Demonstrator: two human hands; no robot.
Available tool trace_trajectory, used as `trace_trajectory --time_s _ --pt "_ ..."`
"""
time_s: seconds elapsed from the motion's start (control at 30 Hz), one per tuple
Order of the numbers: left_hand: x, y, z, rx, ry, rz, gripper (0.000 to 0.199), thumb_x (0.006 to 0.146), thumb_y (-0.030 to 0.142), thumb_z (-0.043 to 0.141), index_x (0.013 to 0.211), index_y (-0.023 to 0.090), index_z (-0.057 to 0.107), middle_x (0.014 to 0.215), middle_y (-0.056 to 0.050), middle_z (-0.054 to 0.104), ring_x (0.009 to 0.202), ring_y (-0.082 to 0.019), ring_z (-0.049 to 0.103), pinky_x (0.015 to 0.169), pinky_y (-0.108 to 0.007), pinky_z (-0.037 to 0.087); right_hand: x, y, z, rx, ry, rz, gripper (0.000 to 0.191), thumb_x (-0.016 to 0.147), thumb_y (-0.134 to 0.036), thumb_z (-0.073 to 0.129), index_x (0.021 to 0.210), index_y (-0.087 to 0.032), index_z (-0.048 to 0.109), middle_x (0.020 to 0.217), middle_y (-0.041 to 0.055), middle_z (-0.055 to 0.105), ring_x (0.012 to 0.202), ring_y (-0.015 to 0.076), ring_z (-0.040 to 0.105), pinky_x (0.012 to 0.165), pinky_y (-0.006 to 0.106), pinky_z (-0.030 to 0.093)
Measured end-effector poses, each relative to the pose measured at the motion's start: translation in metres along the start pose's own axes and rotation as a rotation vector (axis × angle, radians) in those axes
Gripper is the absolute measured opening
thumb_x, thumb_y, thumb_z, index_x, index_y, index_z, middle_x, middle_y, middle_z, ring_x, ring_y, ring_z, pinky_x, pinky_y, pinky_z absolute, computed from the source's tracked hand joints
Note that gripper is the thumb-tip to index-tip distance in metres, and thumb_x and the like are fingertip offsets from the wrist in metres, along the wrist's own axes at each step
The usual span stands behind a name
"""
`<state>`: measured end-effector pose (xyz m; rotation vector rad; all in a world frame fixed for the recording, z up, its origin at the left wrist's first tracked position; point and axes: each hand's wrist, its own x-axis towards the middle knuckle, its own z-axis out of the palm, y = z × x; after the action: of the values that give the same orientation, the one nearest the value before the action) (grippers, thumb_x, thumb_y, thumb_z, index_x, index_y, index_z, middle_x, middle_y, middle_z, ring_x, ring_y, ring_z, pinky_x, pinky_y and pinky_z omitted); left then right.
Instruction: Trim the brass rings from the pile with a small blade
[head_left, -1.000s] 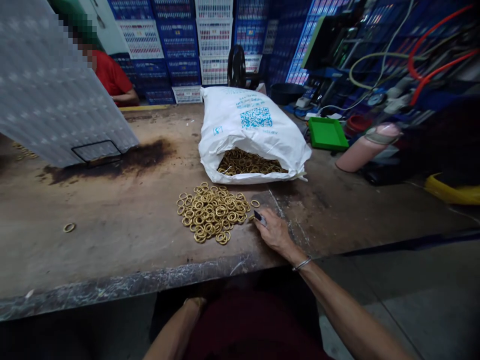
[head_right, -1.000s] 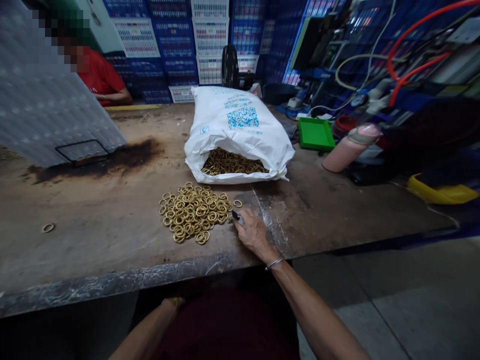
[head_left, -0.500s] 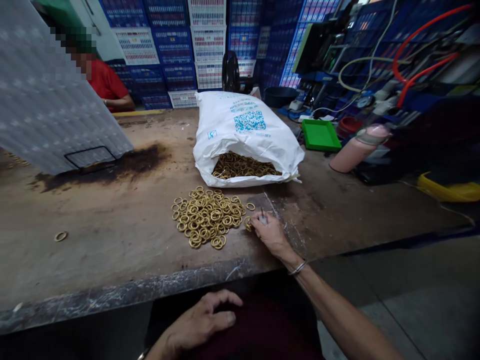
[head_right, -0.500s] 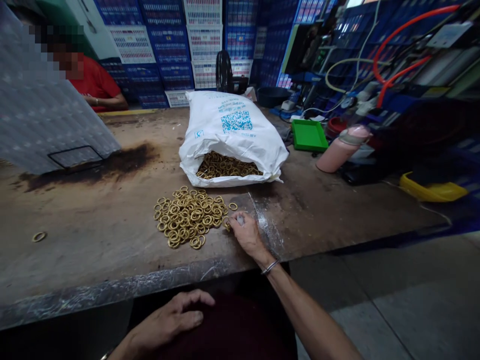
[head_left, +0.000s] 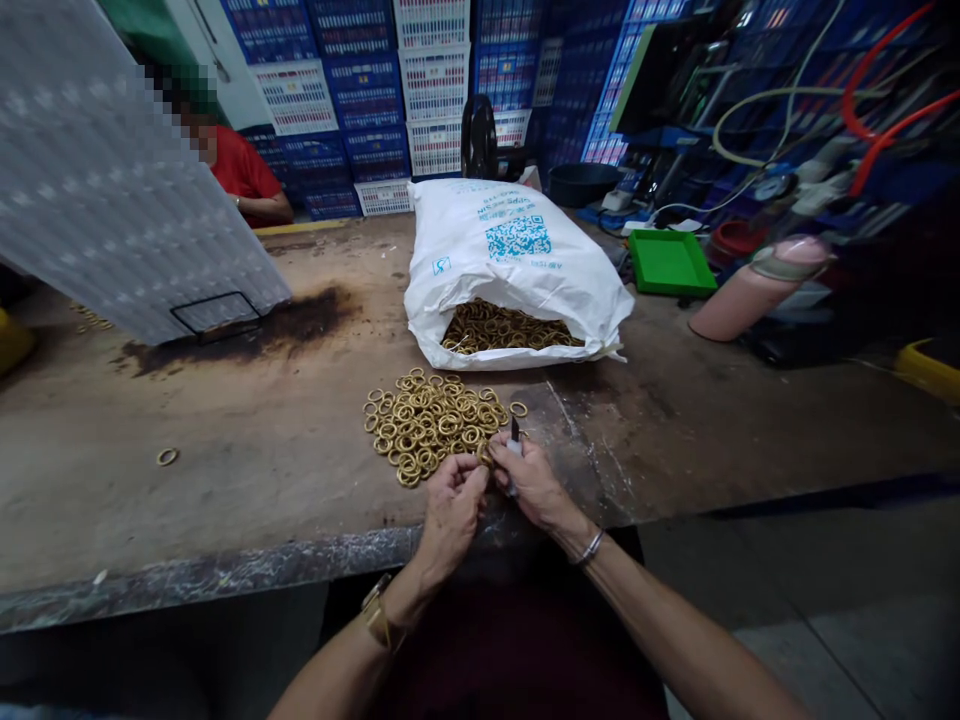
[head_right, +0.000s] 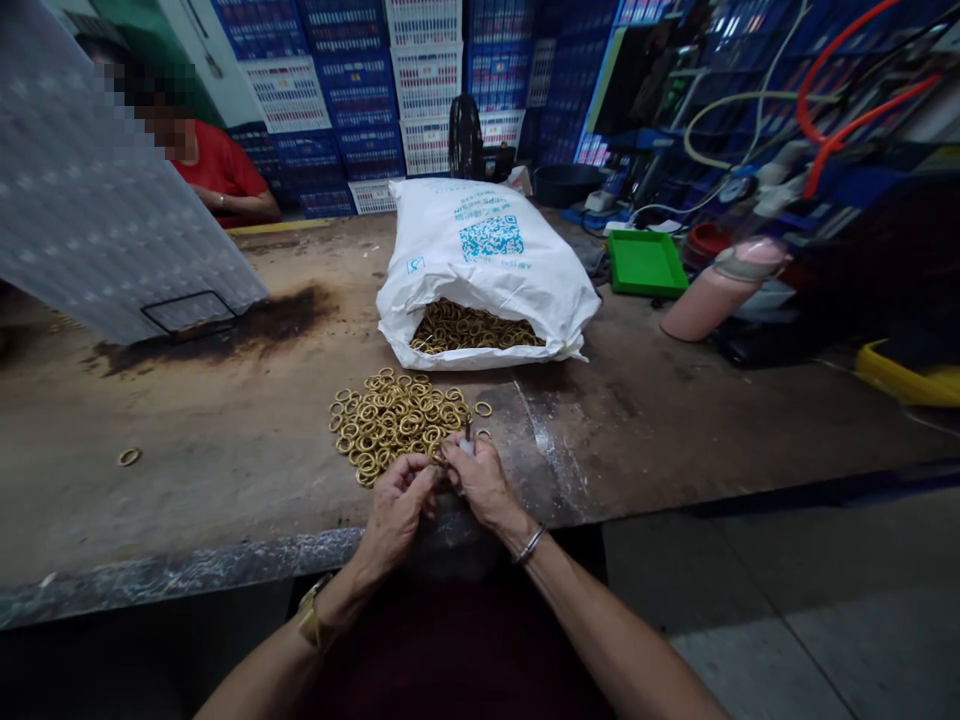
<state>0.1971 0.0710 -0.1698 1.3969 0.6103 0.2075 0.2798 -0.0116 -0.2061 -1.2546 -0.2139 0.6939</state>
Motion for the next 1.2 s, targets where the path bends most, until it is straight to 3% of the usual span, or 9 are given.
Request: trace_trajectory --time_s 0.17,0.37,0.53,0.73,0.83,0.93,1.03,1.1,1.2 --pt "0.003 0.0 -0.003 0.084 0.084 0.063 0.025 0.074 0.038 0.055 0.072 0.014 0.05 0.057 0.003 0.044 0.048 -0.007 0.038 0.046 -0.018 0.033 -0.001 0.007 0.0 -0.174 -0.004 -0.028 0.033 0.073 -0.047 0.056 0.077 -0.015 0.048 0.051 -0.0047 0.04 0.041 0.0075 0.033 0.039 0.018 0.026" --pt "0.009 -0.01 -0.016 0.387 0.165 0.305 0.015 0.078 0.027 0.05 0.071 0.015 0.053 0.063 0.001 0.049 0.058 -0.009 0.043 0.057 -0.021 0.035 0.001 -0.01 -0.005 -0.565 0.074 -0.232 0.023 0.075 -0.038 0.051 0.079 -0.016 0.055 0.068 0.0002 0.051 0.059 0.0112 0.045 0.056 0.02 0.037" --pt "0.01 -0.011 -0.021 0.581 0.074 0.428 0.011 0.079 0.021 0.048 0.073 0.015 0.057 0.062 0.0 0.052 0.056 -0.01 0.044 0.057 -0.021 0.034 0.0 -0.016 0.001 -0.569 -0.112 -0.224 0.027 0.077 -0.04 0.051 0.086 -0.016 0.057 0.075 0.0007 0.055 0.064 0.0118 0.048 0.06 0.02 0.039" --pt "0.009 -0.008 -0.02 0.458 0.024 0.312 0.017 0.078 0.027 0.05 0.067 0.015 0.053 0.059 0.001 0.049 0.053 -0.009 0.041 0.052 -0.02 0.033 0.005 -0.008 0.0 -0.44 -0.04 -0.081 0.025 0.074 -0.041 0.052 0.073 -0.015 0.051 0.056 -0.0026 0.044 0.049 0.0094 0.038 0.047 0.019 0.032" --pt "0.009 -0.009 -0.02 0.408 0.014 0.277 0.018 0.079 0.028 0.05 0.069 0.014 0.054 0.06 0.0 0.05 0.055 -0.01 0.042 0.053 -0.02 0.033 0.003 -0.01 -0.001 -0.436 -0.099 -0.077 0.027 0.076 -0.042 0.052 0.077 -0.015 0.054 0.056 -0.0023 0.045 0.05 0.0094 0.038 0.048 0.019 0.033" --pt "0.009 -0.01 -0.022 0.431 0.011 0.315 0.014 0.078 0.026 0.05 0.073 0.014 0.057 0.064 -0.001 0.054 0.058 -0.01 0.046 0.057 -0.021 0.036 0.001 -0.011 0.0 -0.462 -0.169 -0.111 0.028 0.076 -0.042 0.052 0.077 -0.014 0.057 0.064 -0.0004 0.05 0.056 0.0096 0.042 0.053 0.019 0.035" --pt "0.008 -0.007 -0.022 0.438 -0.003 0.337 0.014 0.077 0.026 0.051 0.071 0.014 0.057 0.063 -0.001 0.054 0.059 -0.01 0.046 0.057 -0.021 0.037 0.001 -0.008 0.0 -0.418 -0.173 -0.057 0.029 0.074 -0.043 0.055 0.075 -0.014 0.055 0.063 -0.0015 0.048 0.053 0.0085 0.04 0.049 0.018 0.034" --pt "0.006 -0.004 -0.022 0.383 -0.03 0.283 0.018 0.077 0.029 0.051 0.069 0.014 0.055 0.061 -0.001 0.052 0.056 -0.009 0.044 0.054 -0.02 0.035 0.003 -0.004 0.0 -0.339 -0.168 0.012 0.031 0.074 -0.045 0.055 0.076 -0.015 0.053 0.058 -0.0033 0.045 0.046 0.0072 0.036 0.043 0.017 0.03" --pt "0.004 0.0 -0.023 0.236 -0.123 0.087 0.025 0.079 0.039 0.051 0.076 0.014 0.052 0.057 0.002 0.048 0.047 -0.007 0.04 0.046 -0.018 0.031 0.003 0.0 0.0 -0.269 -0.174 0.058 0.033 0.075 -0.048 0.054 0.076 -0.014 0.05 0.056 -0.0041 0.044 0.041 0.0059 0.033 0.037 0.017 0.026"
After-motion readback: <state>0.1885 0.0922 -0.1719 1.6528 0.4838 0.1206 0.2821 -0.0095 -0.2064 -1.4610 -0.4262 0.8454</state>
